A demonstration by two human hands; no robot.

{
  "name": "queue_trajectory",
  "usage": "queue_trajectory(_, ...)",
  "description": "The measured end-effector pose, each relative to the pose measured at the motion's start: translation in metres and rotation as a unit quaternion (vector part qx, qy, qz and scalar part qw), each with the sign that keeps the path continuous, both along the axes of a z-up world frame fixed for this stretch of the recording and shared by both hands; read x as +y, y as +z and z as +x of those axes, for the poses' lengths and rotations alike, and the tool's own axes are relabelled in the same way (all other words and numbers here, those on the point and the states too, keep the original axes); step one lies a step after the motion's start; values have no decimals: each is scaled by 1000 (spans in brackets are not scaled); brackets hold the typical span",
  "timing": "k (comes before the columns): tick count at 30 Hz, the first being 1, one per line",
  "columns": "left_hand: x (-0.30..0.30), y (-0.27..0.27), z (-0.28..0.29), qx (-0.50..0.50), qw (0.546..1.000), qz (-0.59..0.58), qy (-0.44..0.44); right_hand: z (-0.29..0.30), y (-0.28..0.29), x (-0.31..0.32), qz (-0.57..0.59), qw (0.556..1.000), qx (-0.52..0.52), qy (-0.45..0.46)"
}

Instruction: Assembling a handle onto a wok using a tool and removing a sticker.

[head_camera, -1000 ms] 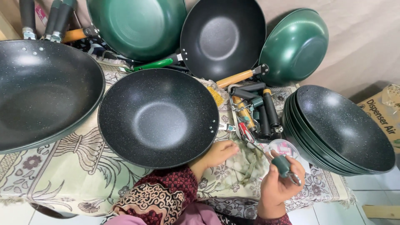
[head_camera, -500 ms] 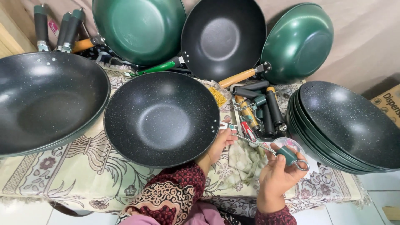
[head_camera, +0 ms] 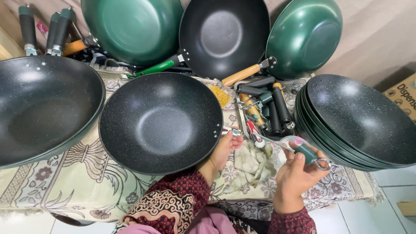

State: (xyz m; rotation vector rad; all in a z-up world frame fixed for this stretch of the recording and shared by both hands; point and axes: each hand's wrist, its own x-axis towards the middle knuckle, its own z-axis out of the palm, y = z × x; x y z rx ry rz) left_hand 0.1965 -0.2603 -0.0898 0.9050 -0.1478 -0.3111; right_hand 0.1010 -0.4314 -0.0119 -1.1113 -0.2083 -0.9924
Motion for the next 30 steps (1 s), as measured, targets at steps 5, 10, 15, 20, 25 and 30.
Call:
queue_trajectory(5, -3, -11, 4, 2, 999, 35, -4, 60, 21, -32, -119, 986, -101, -65)
queue_trajectory(10, 4, 1, 0, -28, 998, 57, -6, 104, 50, -31, -311, 939, -120, -84)
queue_trajectory(15, 2, -13, 6, -27, 997, 71, -14, 151, 21, -56, -454, 880, -71, -121)
queue_trajectory(20, 6, 1, 0, -20, 997, 78, -20, 131, 23, -36, -535, 838, 36, -103)
queue_trajectory(25, 3, -2, 0, -20, 996, 78, -25, 94, 33, -32, -620, 772, 130, -54)
queue_trajectory(30, 2, 1, -1, -34, 996, 79, -30, 88, 16, -49, -667, 701, 246, -57)
